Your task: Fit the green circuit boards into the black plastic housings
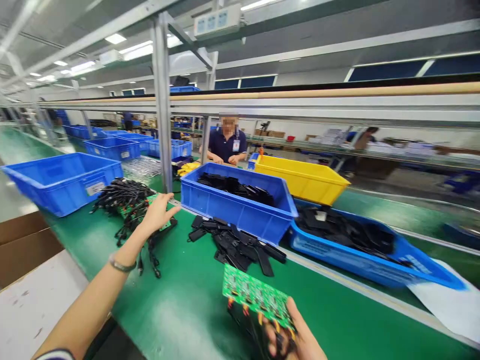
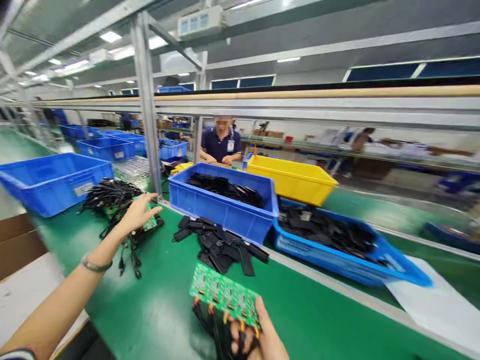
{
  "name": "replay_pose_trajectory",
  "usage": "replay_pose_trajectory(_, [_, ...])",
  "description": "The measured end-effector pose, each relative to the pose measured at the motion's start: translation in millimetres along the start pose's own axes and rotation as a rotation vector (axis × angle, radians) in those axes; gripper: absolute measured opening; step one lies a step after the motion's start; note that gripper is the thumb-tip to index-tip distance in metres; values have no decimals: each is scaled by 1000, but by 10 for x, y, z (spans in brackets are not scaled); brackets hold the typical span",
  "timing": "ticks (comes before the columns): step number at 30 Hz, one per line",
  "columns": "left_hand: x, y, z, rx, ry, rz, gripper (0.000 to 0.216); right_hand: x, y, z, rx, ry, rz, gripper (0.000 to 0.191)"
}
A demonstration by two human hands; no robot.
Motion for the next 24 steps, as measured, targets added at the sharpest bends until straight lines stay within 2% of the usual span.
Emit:
replay_pose_trajectory(2, [-166,436,190,208,-34,227,47,66,196,58,-8,-35,-146,42])
replay_pose_trajectory(5, [-446,1029,553,689,-350,903,66,154,313,46,-22,-69,-213,38])
replay_pose_trajectory(7, [-586,1289,736,860,-513,1172,71,176,288,5,-22,-68,-205,38])
replay_pose_trajectory(10, [-622,1539,897,840,-586,1258,56,174,199,-38,-63,-100,-126,38])
replay_pose_trajectory(13, [-538,1688,1041,773,-520,1194,41,171,143,-51,-136,-175,59,38])
replay_pose_trajectory(19, [-405,1841,1303,635,-489,1104,45,143,91,-133,-229,-334,315,54])
replay_pose_trajectory(24, [-410,1880,1311,590,-466,1100,48,79,56,-212,-366,-395,394,59])
Point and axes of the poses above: each hand's wrist, its own z-axis away from the middle knuckle, its own y-axis out of the palm, x = y × z, the point moved 2 cm from there along -z, towards the middle knuckle, and after that the axes turned 15 degrees about y, right-handed, at the moved point
